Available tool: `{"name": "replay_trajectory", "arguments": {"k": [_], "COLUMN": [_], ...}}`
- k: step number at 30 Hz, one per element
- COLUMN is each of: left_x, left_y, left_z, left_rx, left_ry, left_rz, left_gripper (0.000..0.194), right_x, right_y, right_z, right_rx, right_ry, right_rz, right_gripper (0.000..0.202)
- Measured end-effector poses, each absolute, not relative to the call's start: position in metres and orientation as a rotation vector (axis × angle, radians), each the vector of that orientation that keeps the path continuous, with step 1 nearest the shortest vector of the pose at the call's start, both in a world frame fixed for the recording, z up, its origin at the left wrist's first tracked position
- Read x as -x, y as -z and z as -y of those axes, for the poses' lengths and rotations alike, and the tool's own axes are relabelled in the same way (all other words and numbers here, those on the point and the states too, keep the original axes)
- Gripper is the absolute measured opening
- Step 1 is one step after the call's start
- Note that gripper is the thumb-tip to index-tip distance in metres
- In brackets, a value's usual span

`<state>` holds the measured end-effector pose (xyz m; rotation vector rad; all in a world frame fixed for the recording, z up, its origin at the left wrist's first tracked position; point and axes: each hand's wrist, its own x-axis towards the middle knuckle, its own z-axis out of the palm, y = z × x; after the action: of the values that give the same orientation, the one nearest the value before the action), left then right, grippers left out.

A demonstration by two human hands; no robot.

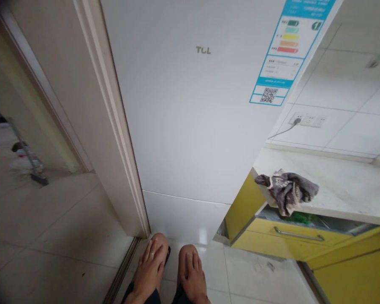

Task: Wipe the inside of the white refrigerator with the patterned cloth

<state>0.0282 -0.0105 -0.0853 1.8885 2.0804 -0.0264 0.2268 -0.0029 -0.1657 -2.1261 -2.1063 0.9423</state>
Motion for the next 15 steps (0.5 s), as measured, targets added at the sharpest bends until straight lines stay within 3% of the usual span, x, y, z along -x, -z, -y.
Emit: {"name": "replay_trajectory", "arguments": {"k": [15], "left_x": [-0.014], "left_y": [0.129], "left_z": [0.008], "left_rx": [-1.661], "left_ry": [-0.056], "left_rz": [-2.201], "left_gripper": [0.073], "right_x": [-0.234], "right_y": [0.228], "right_z": [-0.016], "right_rx": [2.213], "right_ry": [-0.885], "right_rz": [2.122], "right_gripper": [0.087]}}
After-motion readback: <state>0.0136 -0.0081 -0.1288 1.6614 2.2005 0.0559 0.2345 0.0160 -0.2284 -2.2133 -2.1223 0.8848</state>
